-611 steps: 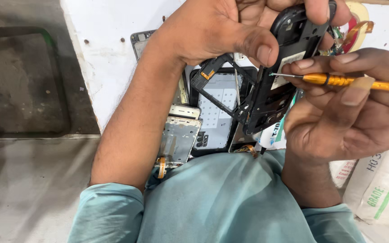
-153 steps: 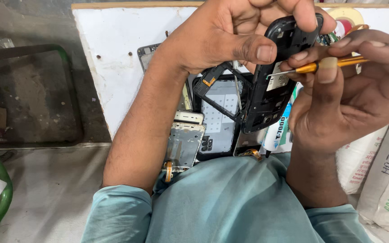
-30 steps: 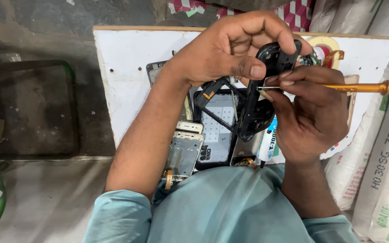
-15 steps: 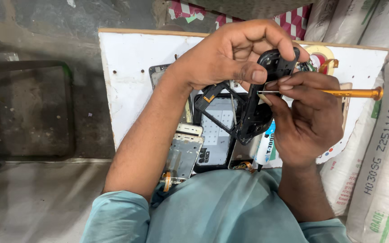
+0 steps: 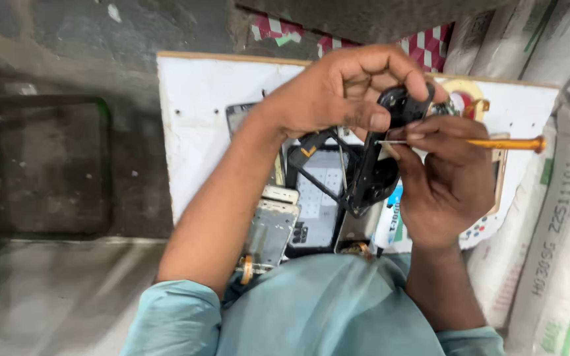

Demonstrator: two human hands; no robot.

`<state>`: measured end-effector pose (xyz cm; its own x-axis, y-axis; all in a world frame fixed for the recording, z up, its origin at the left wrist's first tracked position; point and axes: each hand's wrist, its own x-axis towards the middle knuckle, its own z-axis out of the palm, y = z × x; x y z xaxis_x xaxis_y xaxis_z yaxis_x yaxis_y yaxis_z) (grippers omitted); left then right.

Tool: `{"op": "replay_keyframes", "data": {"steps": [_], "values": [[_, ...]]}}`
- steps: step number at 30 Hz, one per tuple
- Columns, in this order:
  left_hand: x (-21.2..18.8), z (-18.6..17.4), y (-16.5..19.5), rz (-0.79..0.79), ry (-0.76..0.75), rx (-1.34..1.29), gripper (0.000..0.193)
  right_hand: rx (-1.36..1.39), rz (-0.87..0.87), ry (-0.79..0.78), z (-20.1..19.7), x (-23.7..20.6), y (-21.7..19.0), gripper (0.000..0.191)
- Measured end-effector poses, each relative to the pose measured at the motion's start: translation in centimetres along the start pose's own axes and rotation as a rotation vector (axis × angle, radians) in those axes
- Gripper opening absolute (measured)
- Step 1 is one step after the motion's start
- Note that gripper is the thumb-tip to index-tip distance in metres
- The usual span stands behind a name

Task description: The person uses a small screwdriver to remove screws from the back of a disassembled mobile phone. They rotate the phone to access different screw locations and continue unscrewing throughout the clip.

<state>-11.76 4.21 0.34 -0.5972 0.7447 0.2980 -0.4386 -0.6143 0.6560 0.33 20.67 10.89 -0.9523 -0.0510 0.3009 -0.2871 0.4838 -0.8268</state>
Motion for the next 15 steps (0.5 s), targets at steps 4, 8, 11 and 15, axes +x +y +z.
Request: {"op": "replay_keyframes", "data": {"steps": [4, 8, 11, 15], "values": [[0.5, 0.3, 0.6, 0.066, 0.064, 0.142, 0.029, -0.112, -0.019, 0.009, 0.1, 1.0, -0.3, 0.025], [1.1, 0.6, 1.8, 0.019, 0.101, 0.13, 0.032, -0.254, -0.066, 0.013, 0.1, 2.8, -1.1, 0.024], [0.9, 0.5, 2.1, 0.039, 0.027, 0.022, 0.045, -0.136, -0.06, 0.008, 0.0, 2.9, -1.6, 0.023], [0.3, 0.5, 2.0, 0.023, 0.027, 0.052, 0.054, -0.045, -0.033, 0.016, 0.4, 2.1, -1.6, 0.03]]}}
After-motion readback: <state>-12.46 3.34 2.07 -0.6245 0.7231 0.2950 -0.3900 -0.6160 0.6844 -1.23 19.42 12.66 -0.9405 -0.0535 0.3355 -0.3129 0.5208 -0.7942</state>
